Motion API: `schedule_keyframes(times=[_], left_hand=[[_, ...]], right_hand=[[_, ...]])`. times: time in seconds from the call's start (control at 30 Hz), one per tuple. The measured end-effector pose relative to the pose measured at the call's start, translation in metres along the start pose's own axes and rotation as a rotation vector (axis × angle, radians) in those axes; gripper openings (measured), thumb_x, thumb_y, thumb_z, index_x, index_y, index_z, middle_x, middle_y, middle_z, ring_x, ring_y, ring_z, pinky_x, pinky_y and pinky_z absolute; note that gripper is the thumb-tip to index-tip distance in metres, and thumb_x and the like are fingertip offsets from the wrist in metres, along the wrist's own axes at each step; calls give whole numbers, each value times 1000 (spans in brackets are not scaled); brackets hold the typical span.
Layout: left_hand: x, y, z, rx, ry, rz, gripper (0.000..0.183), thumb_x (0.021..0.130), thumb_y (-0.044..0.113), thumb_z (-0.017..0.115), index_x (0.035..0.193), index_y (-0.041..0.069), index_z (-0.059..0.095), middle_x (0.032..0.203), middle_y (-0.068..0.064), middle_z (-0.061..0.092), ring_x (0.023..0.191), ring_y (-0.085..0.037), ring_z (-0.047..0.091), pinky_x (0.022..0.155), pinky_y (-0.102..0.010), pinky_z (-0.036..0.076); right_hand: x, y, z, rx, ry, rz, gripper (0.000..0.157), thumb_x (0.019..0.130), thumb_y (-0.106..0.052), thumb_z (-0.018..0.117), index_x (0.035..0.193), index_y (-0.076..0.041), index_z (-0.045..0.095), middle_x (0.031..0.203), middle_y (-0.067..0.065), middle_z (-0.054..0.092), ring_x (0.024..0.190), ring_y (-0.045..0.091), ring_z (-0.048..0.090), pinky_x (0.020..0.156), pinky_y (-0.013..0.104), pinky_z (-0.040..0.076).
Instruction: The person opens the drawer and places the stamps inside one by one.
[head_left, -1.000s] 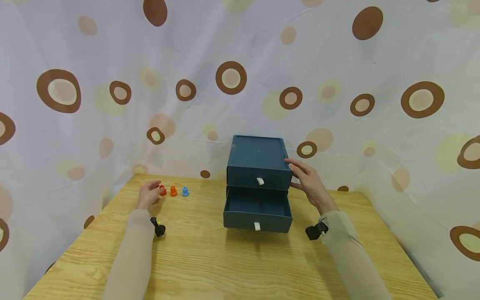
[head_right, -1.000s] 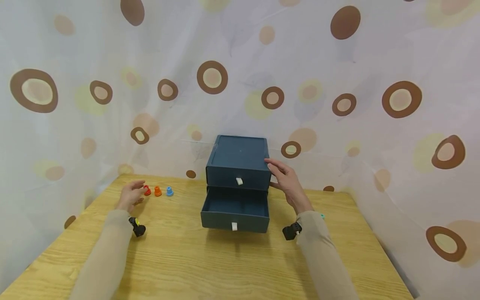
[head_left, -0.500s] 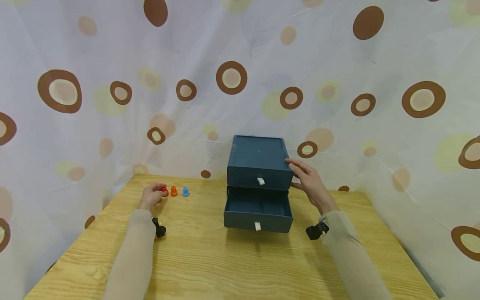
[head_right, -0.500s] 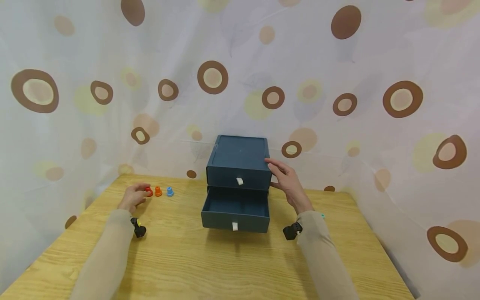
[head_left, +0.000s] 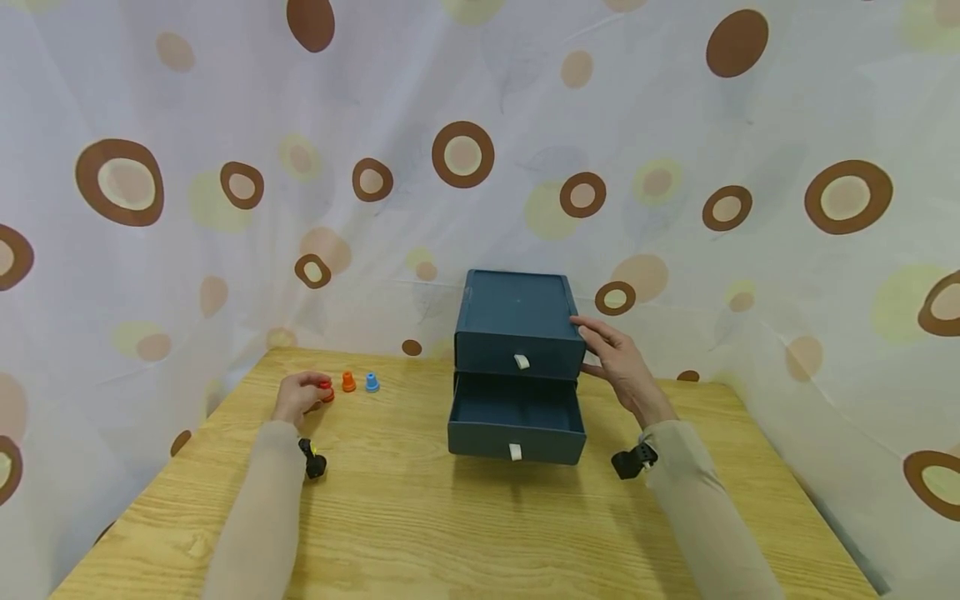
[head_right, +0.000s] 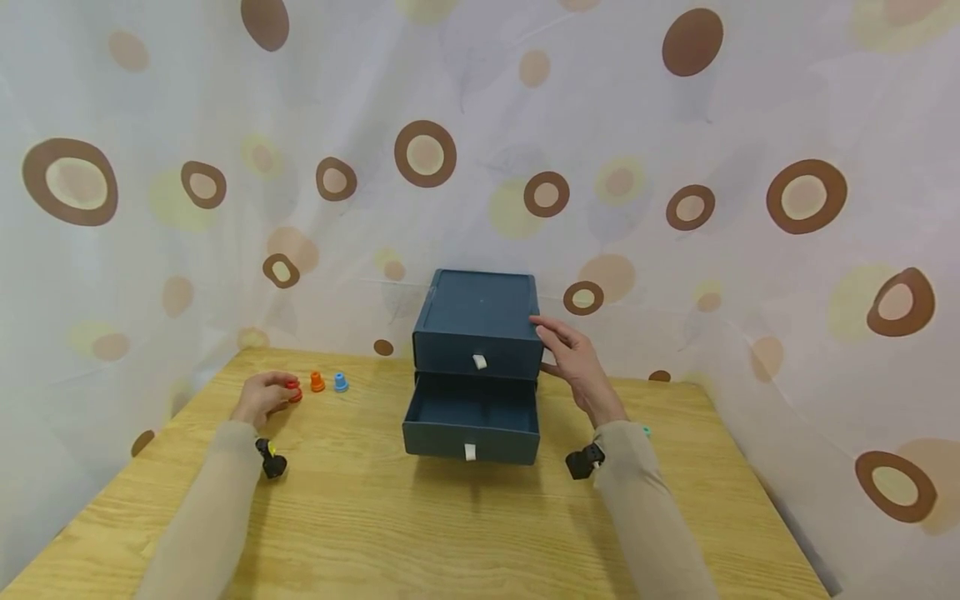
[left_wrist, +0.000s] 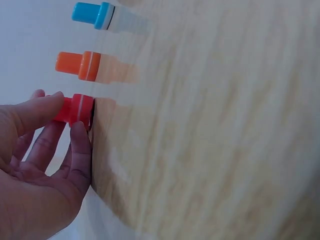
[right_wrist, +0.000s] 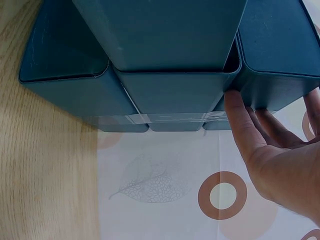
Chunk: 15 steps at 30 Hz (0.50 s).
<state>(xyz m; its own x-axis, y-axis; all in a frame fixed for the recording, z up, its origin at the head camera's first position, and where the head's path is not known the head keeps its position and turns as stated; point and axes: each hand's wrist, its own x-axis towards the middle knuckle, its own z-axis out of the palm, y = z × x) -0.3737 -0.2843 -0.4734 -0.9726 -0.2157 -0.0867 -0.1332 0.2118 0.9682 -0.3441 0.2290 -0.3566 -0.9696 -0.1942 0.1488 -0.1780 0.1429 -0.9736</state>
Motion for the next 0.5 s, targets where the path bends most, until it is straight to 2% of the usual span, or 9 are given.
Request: schedule_keyframes(times=[0.17,0.27,0.37,0.5], left_hand=[[-4,1,-4,-10,-19,15,38,96,1,59,132,-8,53,109,-10,63,83,-10,65,72,-27,54],[-6,3,-7,-58,-35,-1,38,97,2,58,133,-6,52,108,-9,63,83,-12,67,72,-28,56],[-8,7,-11,-99,-40,-28,39,98,4,57,135,-3,50,112,-6,61,85,-11,66,76,-29,57],[-13,12,-15,-107,-36,-10,38,99,4,55,137,2,49,124,-10,57,93,-10,62,86,-33,56]], right_hand=[[0,1,1,0,-4,-3,55,103,-40,48,150,-12,41,163,9,21,149,36,21,109,58,37],[0,0,1,0,-4,-8,55,103,-41,48,149,-12,42,163,9,21,149,36,21,109,59,36],[0,0,1,2,-5,-8,55,103,-41,48,149,-12,42,163,9,21,149,36,21,109,59,36],[0,0,1,4,-6,-7,55,103,-42,48,149,-13,42,163,9,21,149,36,21,109,59,36]])
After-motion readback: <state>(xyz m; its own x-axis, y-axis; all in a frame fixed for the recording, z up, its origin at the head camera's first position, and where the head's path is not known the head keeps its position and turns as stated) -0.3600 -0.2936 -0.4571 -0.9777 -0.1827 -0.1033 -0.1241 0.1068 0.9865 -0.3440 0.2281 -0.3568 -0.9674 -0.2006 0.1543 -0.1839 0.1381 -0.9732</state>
